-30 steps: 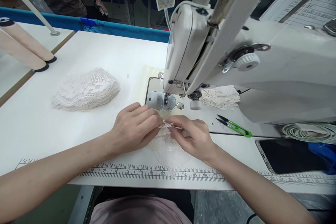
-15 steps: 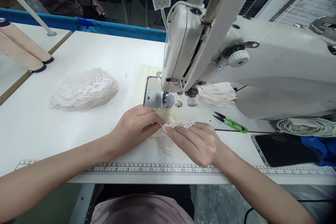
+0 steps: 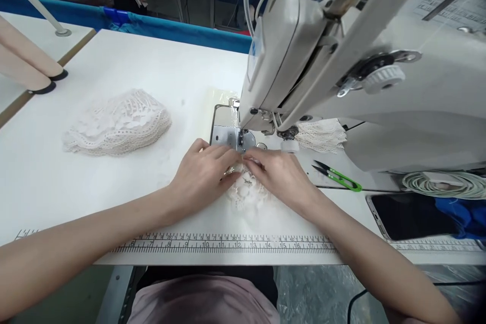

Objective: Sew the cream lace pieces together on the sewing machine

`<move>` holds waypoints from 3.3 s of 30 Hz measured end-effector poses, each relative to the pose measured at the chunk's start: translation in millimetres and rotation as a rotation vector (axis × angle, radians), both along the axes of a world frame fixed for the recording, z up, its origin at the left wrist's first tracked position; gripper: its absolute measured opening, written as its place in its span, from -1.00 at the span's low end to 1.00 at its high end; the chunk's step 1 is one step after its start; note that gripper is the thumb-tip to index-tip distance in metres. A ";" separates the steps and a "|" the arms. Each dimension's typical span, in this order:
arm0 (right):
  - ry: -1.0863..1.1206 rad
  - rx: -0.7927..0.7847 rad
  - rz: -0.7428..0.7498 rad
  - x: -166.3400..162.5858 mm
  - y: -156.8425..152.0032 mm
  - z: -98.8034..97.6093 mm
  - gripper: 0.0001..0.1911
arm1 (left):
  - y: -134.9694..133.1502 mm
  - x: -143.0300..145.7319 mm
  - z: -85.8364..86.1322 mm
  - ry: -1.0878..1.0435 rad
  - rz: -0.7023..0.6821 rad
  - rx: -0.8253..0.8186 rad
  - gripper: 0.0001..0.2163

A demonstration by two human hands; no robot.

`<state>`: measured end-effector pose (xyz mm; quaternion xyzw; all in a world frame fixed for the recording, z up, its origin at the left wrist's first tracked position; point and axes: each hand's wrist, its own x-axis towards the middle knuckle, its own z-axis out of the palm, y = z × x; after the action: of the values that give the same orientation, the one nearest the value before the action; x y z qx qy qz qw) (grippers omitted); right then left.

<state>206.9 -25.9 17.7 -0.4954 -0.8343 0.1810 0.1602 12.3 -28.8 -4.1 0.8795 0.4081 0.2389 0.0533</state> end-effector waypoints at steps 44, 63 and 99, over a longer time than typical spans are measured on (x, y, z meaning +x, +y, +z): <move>-0.376 0.448 -0.005 -2.5 -17.0 -10.2 -0.63 | -8.1 -0.7 -0.4 0.235 -0.059 0.317 -0.78; -0.478 0.420 -0.043 3.6 -4.7 -22.2 -0.57 | -7.5 2.4 0.0 0.271 -0.017 0.338 -0.78; -0.239 0.299 0.025 12.3 -7.8 -5.6 -0.66 | -1.2 1.8 -0.1 0.228 -0.037 0.255 -0.73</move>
<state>219.3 -33.7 12.1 -0.4738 -0.8710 -0.0031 0.1297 14.1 -30.0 -4.1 0.9078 0.3618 0.1863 -0.1012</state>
